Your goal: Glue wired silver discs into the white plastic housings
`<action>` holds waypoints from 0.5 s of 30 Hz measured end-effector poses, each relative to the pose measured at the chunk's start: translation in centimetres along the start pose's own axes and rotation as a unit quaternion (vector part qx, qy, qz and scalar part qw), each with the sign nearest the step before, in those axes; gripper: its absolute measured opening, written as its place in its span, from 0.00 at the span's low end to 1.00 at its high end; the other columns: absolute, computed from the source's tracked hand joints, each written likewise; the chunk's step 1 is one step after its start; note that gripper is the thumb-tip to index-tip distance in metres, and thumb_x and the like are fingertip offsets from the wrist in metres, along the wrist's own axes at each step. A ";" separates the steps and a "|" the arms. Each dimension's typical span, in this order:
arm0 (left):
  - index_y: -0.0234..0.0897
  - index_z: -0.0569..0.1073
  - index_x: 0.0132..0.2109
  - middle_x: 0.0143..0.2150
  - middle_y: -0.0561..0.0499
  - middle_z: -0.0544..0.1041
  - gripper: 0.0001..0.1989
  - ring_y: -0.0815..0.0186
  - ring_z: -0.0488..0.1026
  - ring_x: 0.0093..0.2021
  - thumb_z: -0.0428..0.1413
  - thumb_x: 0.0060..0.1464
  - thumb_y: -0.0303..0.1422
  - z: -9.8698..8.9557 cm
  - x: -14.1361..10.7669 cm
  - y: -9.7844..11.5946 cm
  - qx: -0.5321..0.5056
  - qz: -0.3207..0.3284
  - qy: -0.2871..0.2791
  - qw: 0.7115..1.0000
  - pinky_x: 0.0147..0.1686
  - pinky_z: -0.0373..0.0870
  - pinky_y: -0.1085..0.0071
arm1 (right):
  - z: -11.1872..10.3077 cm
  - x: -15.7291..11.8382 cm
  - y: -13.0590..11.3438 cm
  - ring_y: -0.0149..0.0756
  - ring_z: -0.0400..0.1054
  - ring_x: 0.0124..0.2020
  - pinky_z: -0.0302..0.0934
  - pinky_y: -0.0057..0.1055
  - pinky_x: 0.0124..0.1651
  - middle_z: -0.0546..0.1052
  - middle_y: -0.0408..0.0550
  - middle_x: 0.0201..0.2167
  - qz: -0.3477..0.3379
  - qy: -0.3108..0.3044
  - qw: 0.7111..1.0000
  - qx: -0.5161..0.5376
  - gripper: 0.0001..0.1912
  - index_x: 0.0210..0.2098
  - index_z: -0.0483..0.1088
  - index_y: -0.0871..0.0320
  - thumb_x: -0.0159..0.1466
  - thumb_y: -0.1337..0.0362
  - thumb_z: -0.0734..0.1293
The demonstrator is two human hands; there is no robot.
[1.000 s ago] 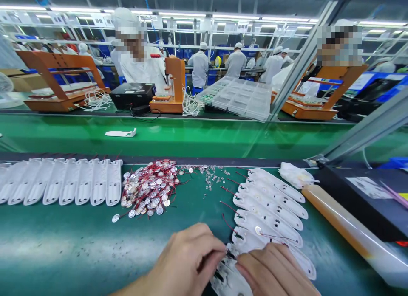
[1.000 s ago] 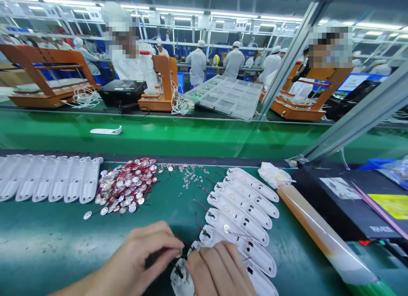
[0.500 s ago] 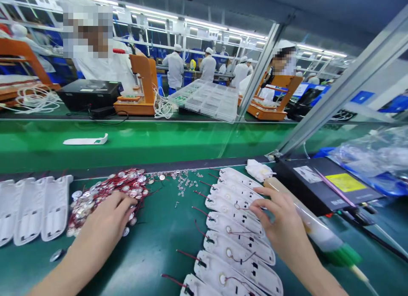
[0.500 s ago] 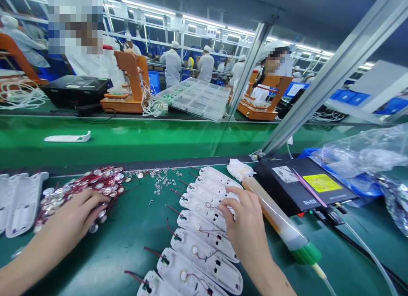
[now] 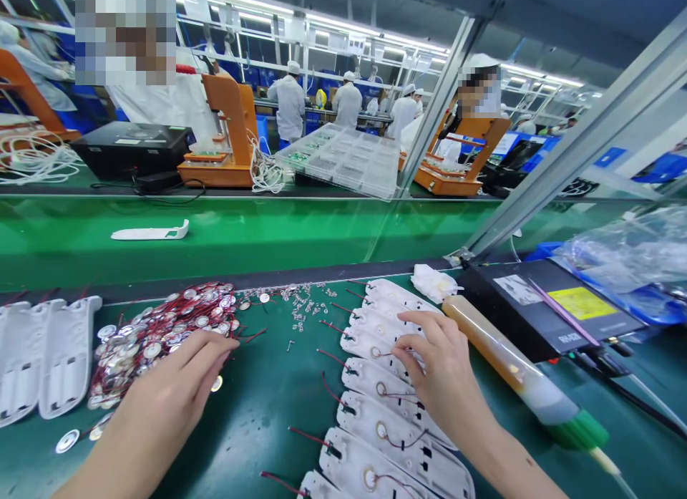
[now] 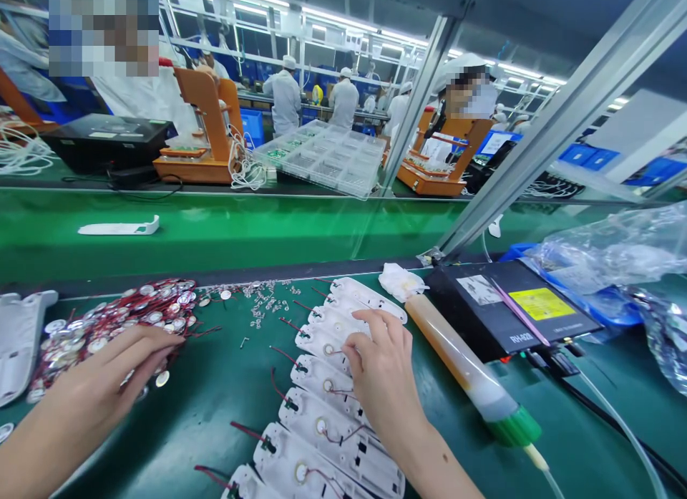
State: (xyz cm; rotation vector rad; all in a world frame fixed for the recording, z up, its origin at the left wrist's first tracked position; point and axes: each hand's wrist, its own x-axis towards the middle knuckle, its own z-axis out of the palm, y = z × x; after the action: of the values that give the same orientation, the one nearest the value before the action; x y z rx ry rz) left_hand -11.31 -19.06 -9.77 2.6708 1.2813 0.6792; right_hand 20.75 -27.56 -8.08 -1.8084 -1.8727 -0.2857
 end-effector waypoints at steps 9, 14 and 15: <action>0.42 0.67 0.46 0.42 0.51 0.71 0.13 0.62 0.72 0.41 0.41 0.62 0.40 -1.3 1.0 1.1 -0.028 -0.011 0.029 0.999 0.40 0.66 0.69 | 0.0 -0.1 0.1 0.48 0.55 0.53 0.51 0.51 0.47 0.69 0.44 0.48 -0.028 -0.058 0.998 0.026 0.17 0.29 0.73 0.46 0.57 0.77 0.62; 0.42 0.68 0.44 0.42 0.52 0.71 0.12 0.64 0.71 0.41 0.44 0.61 0.39 -2.2 1.6 2.3 -0.069 -0.013 0.056 0.996 0.42 0.64 0.70 | 0.6 0.3 0.3 0.52 0.55 0.54 0.48 0.54 0.47 0.70 0.43 0.47 -0.066 -0.088 0.994 -0.005 0.18 0.27 0.74 0.45 0.53 0.78 0.64; 0.42 0.68 0.44 0.42 0.52 0.71 0.10 0.64 0.71 0.41 0.45 0.60 0.38 -2.4 1.7 2.8 -0.089 -0.015 0.053 0.995 0.42 0.65 0.71 | 0.3 0.5 0.1 0.53 0.56 0.53 0.49 0.54 0.46 0.71 0.43 0.47 -0.071 -0.084 0.994 -0.002 0.17 0.27 0.74 0.46 0.53 0.78 0.64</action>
State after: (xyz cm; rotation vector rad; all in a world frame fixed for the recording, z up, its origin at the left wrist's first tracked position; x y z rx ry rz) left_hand -9.37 -19.81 -6.27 2.4991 1.2181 0.8960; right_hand 20.81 -26.96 -8.15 -1.7523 -2.1242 -0.1927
